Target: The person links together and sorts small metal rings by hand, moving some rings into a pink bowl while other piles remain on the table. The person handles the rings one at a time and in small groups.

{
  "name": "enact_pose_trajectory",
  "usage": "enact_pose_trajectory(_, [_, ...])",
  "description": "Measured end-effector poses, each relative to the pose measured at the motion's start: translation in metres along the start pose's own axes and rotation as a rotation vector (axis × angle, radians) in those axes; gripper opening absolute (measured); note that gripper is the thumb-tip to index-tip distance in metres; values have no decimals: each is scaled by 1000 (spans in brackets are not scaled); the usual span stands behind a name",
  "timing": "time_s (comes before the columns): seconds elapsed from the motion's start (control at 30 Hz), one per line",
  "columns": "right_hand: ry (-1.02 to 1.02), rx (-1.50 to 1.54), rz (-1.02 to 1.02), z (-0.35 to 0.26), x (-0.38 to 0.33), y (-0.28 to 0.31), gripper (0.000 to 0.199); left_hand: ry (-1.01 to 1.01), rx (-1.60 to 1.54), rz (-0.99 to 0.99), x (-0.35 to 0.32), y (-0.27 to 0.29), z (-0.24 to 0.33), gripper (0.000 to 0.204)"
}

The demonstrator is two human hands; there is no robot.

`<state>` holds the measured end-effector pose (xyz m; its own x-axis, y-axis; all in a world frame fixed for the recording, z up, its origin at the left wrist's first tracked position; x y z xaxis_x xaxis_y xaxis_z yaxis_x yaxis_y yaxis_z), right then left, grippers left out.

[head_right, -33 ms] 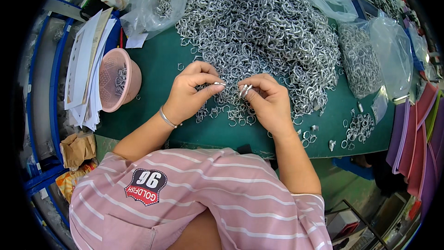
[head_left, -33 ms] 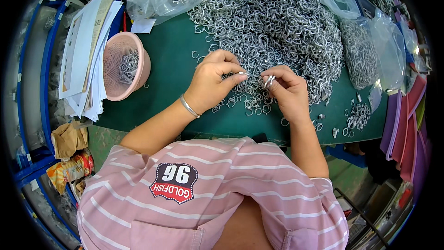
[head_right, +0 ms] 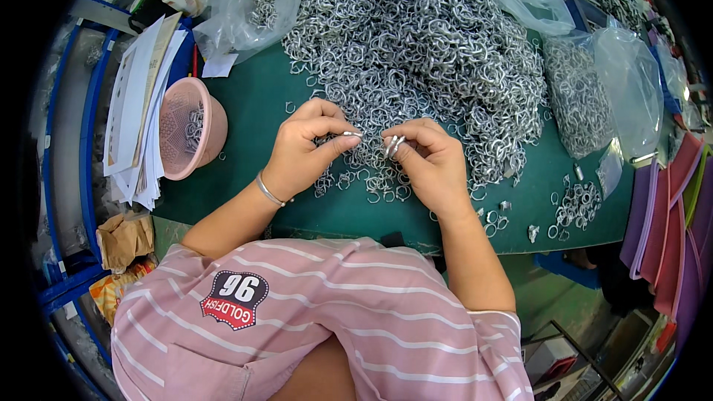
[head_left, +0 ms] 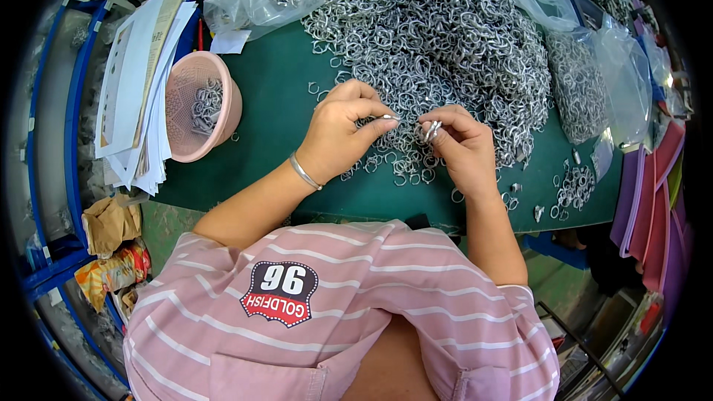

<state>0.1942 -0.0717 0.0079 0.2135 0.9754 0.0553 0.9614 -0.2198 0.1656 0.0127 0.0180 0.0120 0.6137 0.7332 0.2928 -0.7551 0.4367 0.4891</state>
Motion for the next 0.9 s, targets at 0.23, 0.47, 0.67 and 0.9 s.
enact_pose_trajectory(0.23, [-329, 291, -7, -9, -1, -5, 13, 277, -286, 16, -4, -10, 10, 15])
enact_pose_trajectory(0.47, [-285, 395, -26, -3, -2, -7, 16, 231, -377, -39, -6, -10, 23, 13])
enact_pose_trajectory(0.67, [-233, 433, -20, -2, -6, -12, 16, 160, -408, -55, -6, -8, 20, 13])
enact_pose_trajectory(0.9, [-271, 417, 36, -5, -8, -8, 10, 781, -1035, -180, -6, -9, 17, 32])
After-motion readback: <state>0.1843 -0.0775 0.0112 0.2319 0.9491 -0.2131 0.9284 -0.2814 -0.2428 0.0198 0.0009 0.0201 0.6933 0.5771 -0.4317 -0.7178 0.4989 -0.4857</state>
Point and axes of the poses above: each hand's wrist, its own x-axis towards the middle knuckle, its own y-axis out of the back of the hand, z = x × y, the point moved 1 cm from there along x, towards the middle knuckle
